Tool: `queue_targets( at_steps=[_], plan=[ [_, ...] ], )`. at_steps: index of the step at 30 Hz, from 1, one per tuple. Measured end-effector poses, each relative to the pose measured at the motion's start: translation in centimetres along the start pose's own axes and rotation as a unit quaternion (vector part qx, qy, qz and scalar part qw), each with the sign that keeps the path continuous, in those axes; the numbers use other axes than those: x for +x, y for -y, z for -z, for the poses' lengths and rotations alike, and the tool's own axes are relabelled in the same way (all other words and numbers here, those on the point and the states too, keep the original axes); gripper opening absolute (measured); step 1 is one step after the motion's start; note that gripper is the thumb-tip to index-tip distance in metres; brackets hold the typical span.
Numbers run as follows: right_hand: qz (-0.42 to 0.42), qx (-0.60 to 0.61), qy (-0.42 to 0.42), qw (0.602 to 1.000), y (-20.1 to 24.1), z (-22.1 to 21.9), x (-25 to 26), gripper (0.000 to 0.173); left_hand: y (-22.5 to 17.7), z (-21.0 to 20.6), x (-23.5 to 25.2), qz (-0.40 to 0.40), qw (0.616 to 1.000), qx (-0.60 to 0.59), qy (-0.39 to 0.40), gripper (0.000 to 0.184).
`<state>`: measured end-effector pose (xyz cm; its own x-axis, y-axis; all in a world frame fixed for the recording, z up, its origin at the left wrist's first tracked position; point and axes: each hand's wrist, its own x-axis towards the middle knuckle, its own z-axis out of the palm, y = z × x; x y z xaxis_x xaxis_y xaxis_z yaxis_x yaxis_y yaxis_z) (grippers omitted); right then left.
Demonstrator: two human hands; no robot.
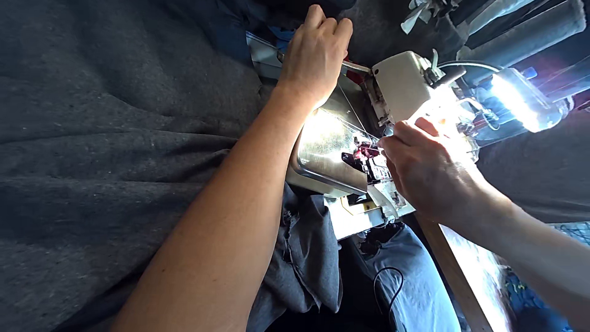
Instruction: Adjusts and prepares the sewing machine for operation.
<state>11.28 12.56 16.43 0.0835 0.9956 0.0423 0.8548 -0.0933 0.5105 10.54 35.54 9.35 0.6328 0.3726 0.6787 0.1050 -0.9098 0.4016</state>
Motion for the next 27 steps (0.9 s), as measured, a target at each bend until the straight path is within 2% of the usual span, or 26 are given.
queue_targets(
  at_steps=[5,8,12,13,14,15,17,19,20,21,22,24,27],
  plan=[
    [0.017,0.0,0.055,0.998,0.3,0.6,0.0,0.007,0.1,-0.2,0.1,0.002,1.0,-0.005,-0.007,0.022],
    [0.01,0.039,0.03,0.999,-0.1,1.6,0.4,0.011,0.0,-0.1,0.0,0.001,1.0,-0.005,-0.004,0.022],
    [0.002,0.01,0.007,1.0,0.3,0.9,0.5,0.011,0.0,0.0,0.2,0.0,1.0,0.004,-0.003,0.021],
    [0.0,0.001,0.016,1.0,0.4,0.7,0.6,0.01,0.4,-0.9,0.4,-0.007,1.0,0.012,-0.023,0.021],
    [-0.004,-0.005,0.031,1.0,0.4,0.5,0.7,0.009,1.3,-3.1,0.9,-0.022,0.996,0.025,-0.081,0.019],
    [-0.006,-0.004,0.043,0.999,0.4,0.5,0.8,0.008,2.7,-6.7,2.0,-0.044,0.982,0.044,-0.18,0.019],
    [0.01,0.009,0.049,0.999,-0.1,1.0,0.9,0.01,3.8,-10.2,3.2,-0.053,0.965,0.055,-0.25,0.02],
    [0.028,-0.002,0.036,0.999,-0.7,1.9,1.3,0.013,3.3,-8.7,3.0,-0.044,0.972,0.044,-0.226,0.019],
    [0.03,-0.014,0.034,0.999,-0.9,2.5,1.5,0.014,2.3,-6.4,2.1,-0.035,0.983,0.026,-0.177,0.018],
    [0.035,-0.035,0.039,0.998,-1.1,3.0,1.8,0.013,0.9,-2.9,0.9,-0.018,0.997,0.001,-0.077,0.018],
    [0.038,-0.059,0.052,0.996,-1.4,3.6,2.1,0.01,0.3,-0.8,0.4,-0.01,1.0,-0.014,-0.019,0.02],
    [0.042,-0.094,0.083,0.991,-1.8,4.4,2.7,0.003,0.0,0.1,0.1,-0.012,1.0,-0.022,-0.004,0.02],
    [0.061,-0.113,0.101,0.987,-2.4,4.6,3.6,0.004,0.2,-0.4,0.0,-0.015,0.999,-0.02,-0.025,0.018]
  ],
)
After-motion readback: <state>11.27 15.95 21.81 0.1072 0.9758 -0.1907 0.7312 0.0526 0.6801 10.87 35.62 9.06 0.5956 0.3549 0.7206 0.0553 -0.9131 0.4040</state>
